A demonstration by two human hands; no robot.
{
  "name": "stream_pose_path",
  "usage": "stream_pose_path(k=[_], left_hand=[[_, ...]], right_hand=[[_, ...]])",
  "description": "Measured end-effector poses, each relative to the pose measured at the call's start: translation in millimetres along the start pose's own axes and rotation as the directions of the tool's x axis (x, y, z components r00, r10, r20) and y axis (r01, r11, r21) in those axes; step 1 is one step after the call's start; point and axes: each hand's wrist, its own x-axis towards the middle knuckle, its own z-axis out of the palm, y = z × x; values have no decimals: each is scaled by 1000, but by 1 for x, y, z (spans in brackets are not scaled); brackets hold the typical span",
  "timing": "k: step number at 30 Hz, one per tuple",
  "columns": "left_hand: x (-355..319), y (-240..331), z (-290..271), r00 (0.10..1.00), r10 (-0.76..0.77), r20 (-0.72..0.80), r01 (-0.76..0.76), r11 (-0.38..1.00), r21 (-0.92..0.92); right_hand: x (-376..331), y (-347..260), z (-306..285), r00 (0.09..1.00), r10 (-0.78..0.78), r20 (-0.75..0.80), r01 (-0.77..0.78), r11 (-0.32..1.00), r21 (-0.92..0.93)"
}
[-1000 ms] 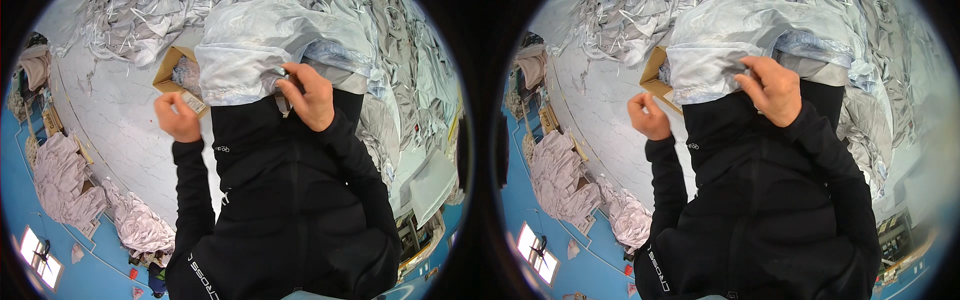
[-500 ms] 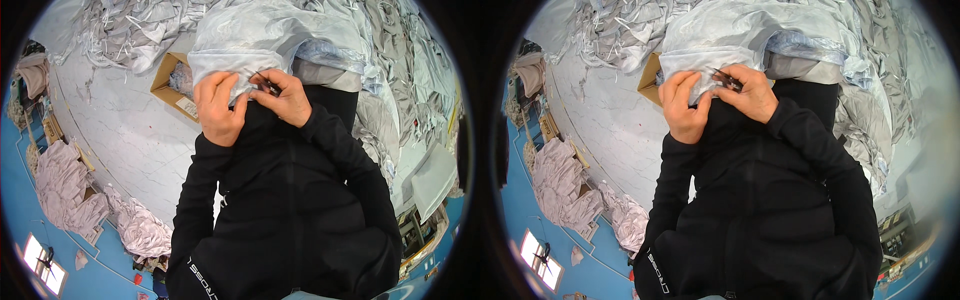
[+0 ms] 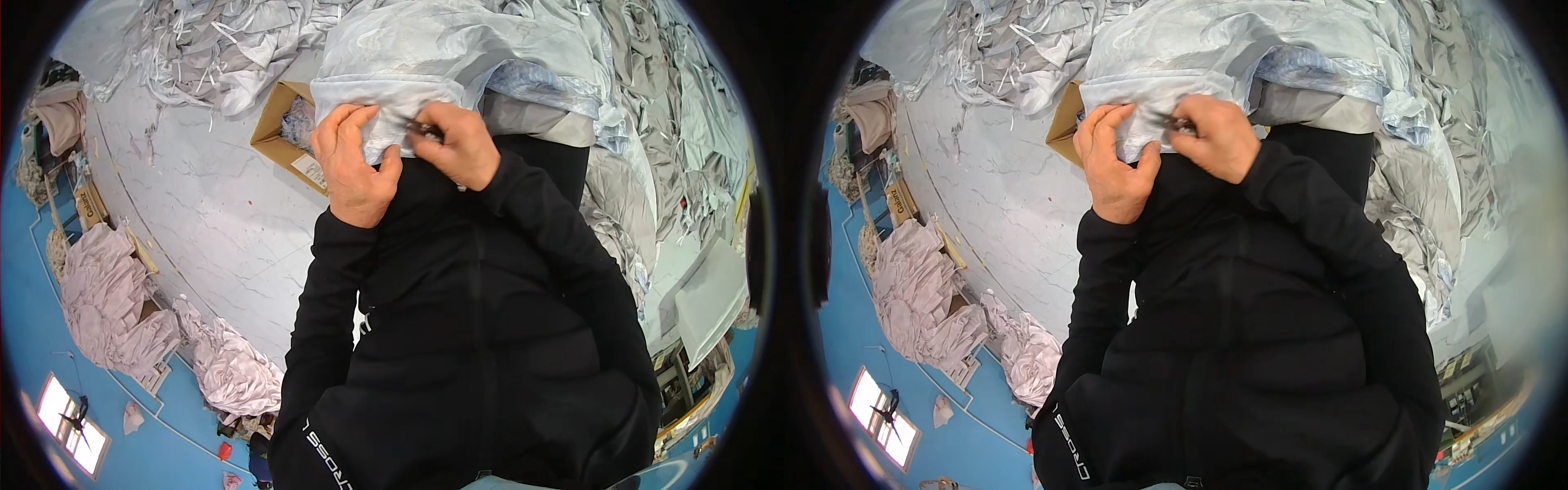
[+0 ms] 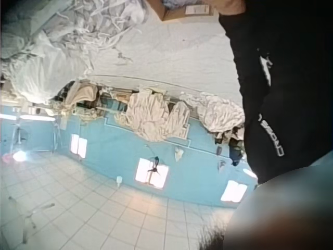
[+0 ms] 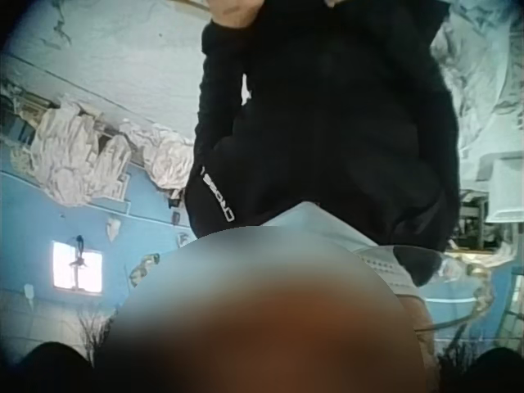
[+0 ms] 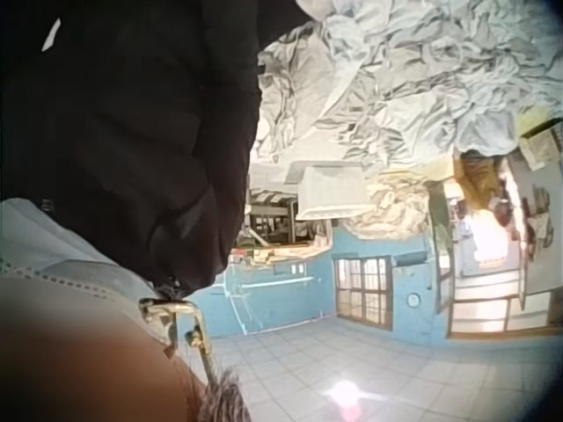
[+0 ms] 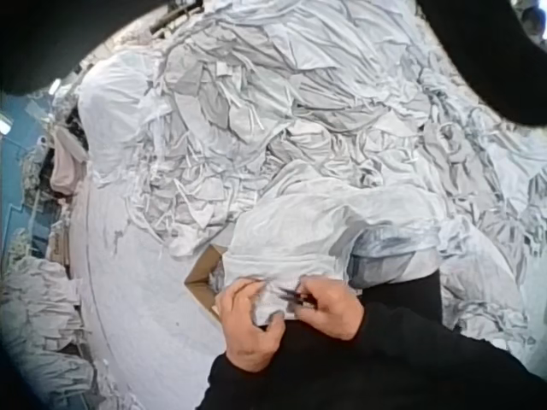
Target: Trim excess threads from white fabric pieces using a hand-held clipper.
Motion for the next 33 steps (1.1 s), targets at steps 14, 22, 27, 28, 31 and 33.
stream_pose_path(k=[14, 22, 27, 28, 31, 33], left_hand=[[-1, -6, -3, 1000, 0, 5, 0, 999, -38], [-10, -19, -18, 987, -149, 55, 157, 972, -177], [-11, -29, -24, 954, -269, 133, 297, 912, -282], [-11, -32, -24, 955, -266, 135, 294, 912, -285], [-15, -41, -26, 947, -289, 142, 320, 900, -298], [-16, -43, -26, 933, -319, 166, 358, 871, -338]], right_hand=[[-3, -7, -4, 991, 132, 24, -134, 984, 121], [-18, 21, -30, 876, 458, -150, -390, 857, 336], [-24, 21, -30, 862, 493, -117, -432, 835, 340], [-26, 23, -24, 888, 447, -106, -379, 845, 378], [-21, 10, -19, 924, 383, -12, -351, 858, 375], [-17, 8, -12, 928, 373, 10, -358, 881, 309]])
